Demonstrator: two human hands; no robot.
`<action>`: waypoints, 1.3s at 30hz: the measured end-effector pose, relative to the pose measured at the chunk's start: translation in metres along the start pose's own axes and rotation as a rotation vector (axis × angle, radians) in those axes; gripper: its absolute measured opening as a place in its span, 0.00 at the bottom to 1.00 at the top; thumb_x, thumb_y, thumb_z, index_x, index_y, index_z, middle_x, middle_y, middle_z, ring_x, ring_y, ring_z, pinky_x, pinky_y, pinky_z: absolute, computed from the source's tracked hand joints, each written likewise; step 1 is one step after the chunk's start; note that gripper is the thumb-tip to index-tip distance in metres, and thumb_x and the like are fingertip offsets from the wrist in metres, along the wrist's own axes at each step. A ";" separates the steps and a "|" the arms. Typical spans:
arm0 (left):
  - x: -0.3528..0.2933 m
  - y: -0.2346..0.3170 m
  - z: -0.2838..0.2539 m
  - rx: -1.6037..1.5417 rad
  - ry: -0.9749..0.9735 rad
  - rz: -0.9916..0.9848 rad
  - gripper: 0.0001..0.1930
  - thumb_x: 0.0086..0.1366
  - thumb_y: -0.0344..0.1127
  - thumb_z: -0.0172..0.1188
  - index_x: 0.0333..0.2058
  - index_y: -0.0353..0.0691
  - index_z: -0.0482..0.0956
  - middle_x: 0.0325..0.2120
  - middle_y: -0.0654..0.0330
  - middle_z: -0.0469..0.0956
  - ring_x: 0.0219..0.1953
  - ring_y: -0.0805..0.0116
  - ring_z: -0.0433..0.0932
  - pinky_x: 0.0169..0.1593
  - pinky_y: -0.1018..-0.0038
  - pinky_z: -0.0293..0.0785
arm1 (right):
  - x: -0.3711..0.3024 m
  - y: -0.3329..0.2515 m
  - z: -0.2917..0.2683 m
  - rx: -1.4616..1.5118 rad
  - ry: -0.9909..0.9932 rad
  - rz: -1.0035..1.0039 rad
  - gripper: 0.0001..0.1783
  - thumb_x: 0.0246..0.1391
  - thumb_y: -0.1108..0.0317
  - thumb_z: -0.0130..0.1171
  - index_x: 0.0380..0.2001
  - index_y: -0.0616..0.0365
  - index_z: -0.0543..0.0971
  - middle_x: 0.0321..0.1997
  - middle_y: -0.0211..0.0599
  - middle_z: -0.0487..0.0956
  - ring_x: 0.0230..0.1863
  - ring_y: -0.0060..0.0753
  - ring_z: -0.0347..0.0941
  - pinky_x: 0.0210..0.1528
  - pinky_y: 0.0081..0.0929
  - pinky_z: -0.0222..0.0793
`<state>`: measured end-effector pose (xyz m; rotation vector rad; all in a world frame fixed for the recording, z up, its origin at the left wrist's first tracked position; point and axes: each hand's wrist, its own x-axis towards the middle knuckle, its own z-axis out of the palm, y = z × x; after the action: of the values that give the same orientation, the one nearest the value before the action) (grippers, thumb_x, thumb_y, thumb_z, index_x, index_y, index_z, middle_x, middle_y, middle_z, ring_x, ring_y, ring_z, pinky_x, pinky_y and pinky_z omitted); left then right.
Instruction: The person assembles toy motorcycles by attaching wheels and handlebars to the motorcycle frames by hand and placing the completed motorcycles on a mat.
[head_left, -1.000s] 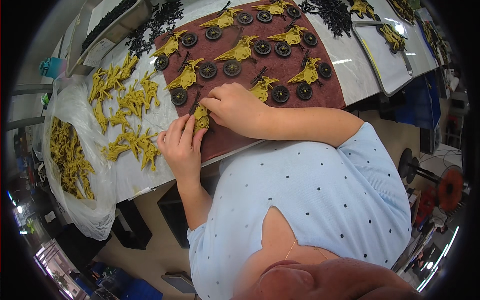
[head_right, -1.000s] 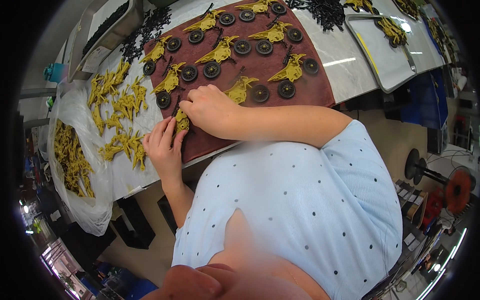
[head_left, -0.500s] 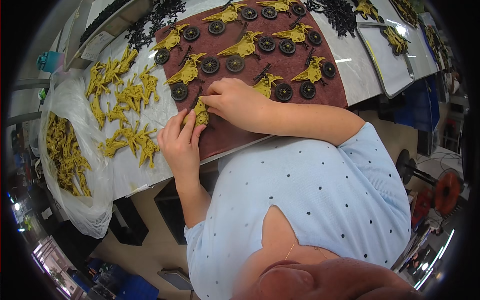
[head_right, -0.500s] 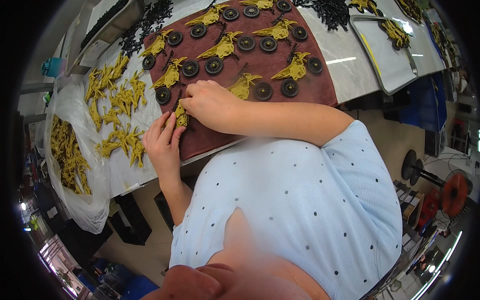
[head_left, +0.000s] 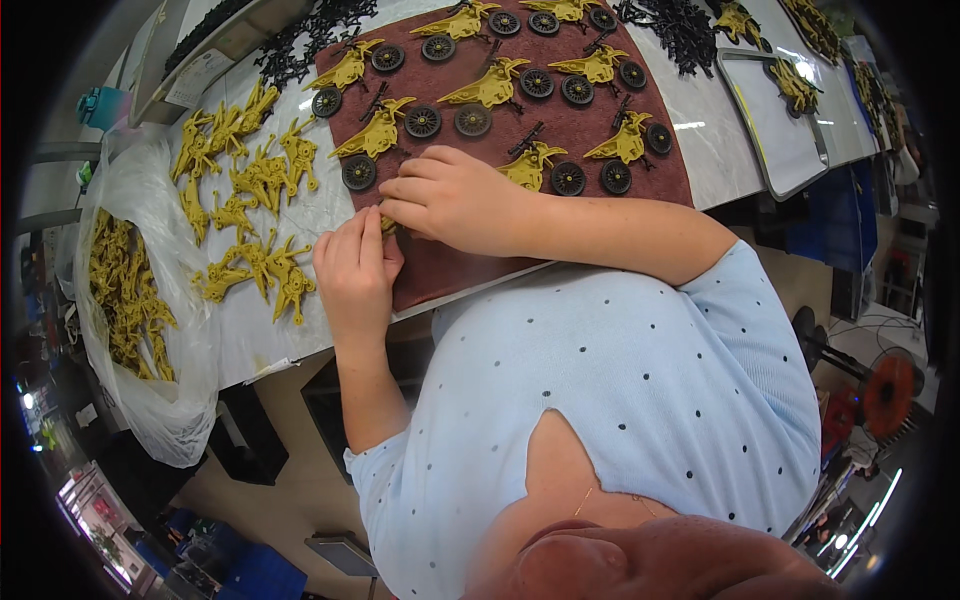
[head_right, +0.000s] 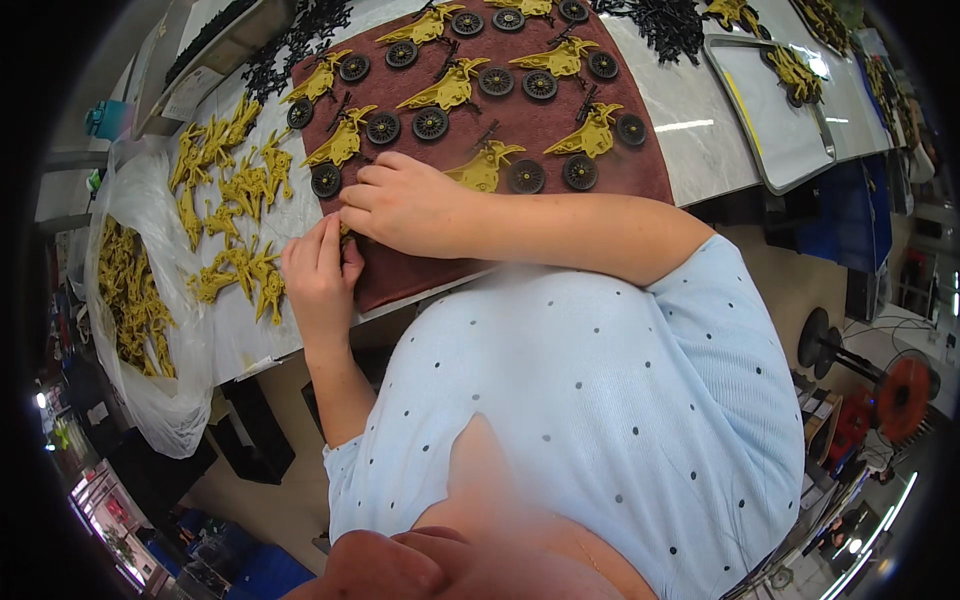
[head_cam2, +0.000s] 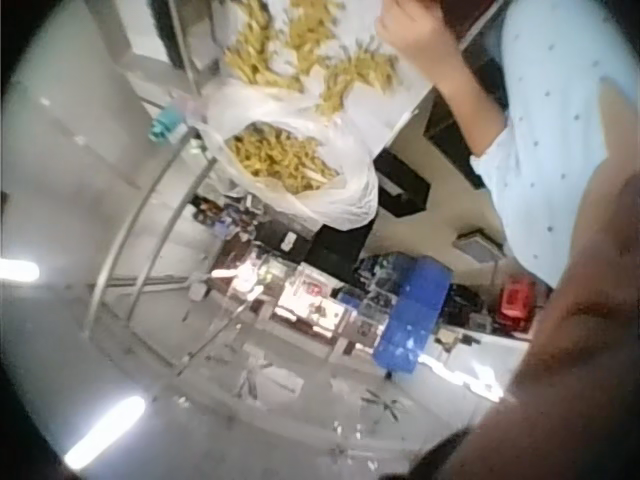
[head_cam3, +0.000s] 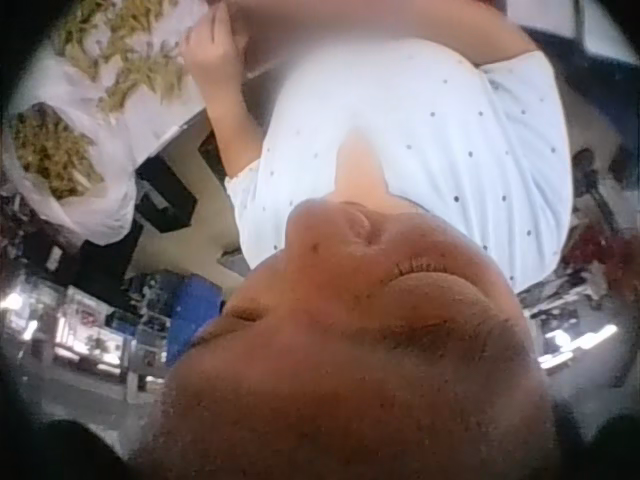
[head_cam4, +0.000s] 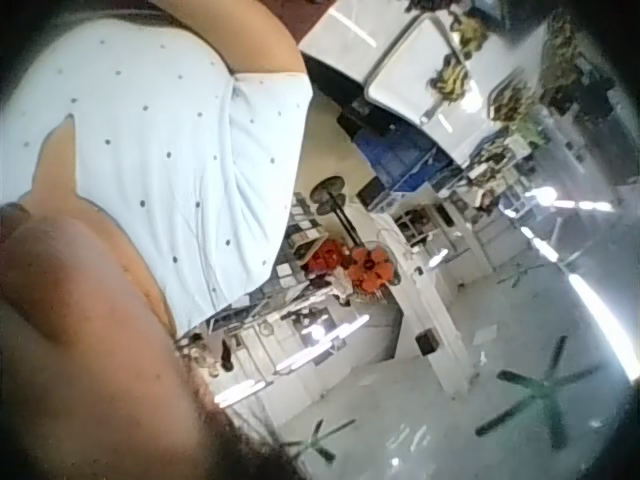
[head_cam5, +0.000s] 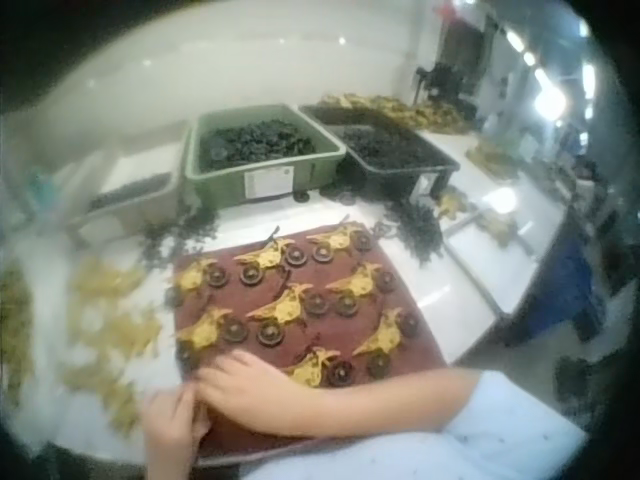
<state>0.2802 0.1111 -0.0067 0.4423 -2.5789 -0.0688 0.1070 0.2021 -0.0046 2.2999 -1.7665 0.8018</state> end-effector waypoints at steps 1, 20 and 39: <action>0.001 0.000 0.001 0.000 0.002 -0.001 0.21 0.49 0.27 0.65 0.45 0.35 0.76 0.40 0.56 0.77 0.40 0.58 0.76 0.47 0.64 0.69 | 0.003 0.001 0.001 -0.001 -0.001 -0.002 0.17 0.45 0.65 0.57 0.40 0.56 0.77 0.46 0.34 0.76 0.48 0.35 0.71 0.53 0.33 0.64; 0.011 -0.011 -0.007 -0.159 0.027 0.011 0.16 0.52 0.27 0.64 0.42 0.35 0.77 0.37 0.58 0.79 0.38 0.62 0.76 0.45 0.66 0.67 | 0.021 0.005 -0.001 0.029 -0.069 0.067 0.06 0.42 0.67 0.61 0.27 0.51 0.75 0.33 0.26 0.77 0.39 0.29 0.73 0.45 0.29 0.62; 0.005 0.009 0.000 -0.149 0.287 0.042 0.35 0.49 0.35 0.69 0.58 0.54 0.68 0.54 0.48 0.69 0.57 0.50 0.67 0.58 0.59 0.62 | -0.013 0.004 -0.030 1.223 -0.079 0.790 0.21 0.53 0.69 0.63 0.49 0.65 0.72 0.40 0.34 0.80 0.45 0.21 0.74 0.47 0.23 0.70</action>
<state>0.2734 0.1182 -0.0025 0.3175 -2.2813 -0.1696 0.0907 0.2245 0.0141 1.9395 -2.7183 2.5052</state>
